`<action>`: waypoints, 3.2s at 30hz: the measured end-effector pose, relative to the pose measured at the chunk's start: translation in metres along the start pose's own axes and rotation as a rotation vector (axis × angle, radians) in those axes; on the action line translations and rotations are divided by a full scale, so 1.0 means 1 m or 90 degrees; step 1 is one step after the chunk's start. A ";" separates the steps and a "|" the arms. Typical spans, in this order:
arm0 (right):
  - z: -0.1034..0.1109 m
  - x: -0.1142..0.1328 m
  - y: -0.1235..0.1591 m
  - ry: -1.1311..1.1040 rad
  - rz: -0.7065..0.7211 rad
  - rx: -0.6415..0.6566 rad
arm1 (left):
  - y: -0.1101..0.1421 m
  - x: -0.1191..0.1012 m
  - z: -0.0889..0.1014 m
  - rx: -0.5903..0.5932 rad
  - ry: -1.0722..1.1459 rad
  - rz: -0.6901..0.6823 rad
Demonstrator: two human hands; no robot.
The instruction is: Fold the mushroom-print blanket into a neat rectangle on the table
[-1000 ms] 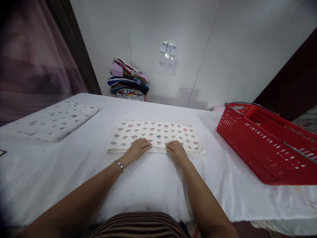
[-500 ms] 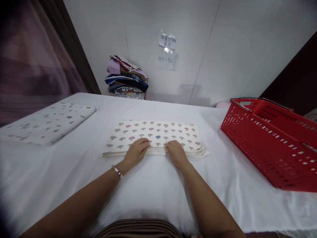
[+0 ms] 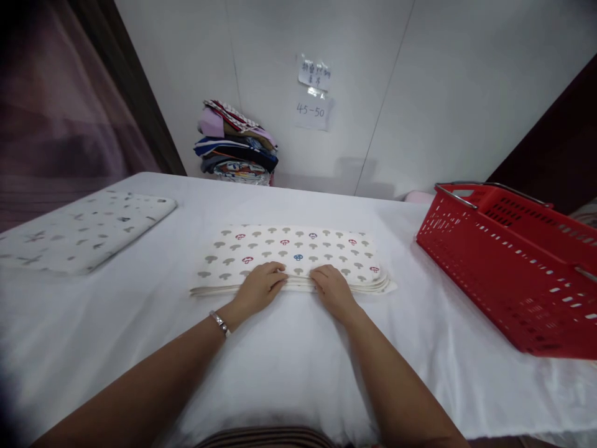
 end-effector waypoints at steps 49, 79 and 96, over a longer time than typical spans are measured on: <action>-0.001 0.000 -0.002 0.108 0.007 -0.070 | -0.003 -0.009 -0.002 -0.031 0.039 -0.046; -0.019 -0.003 0.000 0.163 -0.009 0.002 | -0.002 -0.011 -0.010 0.004 -0.039 -0.043; -0.008 0.006 -0.001 0.120 0.007 -0.033 | -0.006 -0.009 -0.007 0.015 -0.085 0.005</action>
Point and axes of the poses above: each hand's wrist, its own y-axis away from the middle knuckle, its own z-axis out of the back of the hand, x = y × z, the point moved 9 cm from there along -y, towards the middle knuckle, and after that the axes turned 2 degrees about -x, right-handed, at the moved point
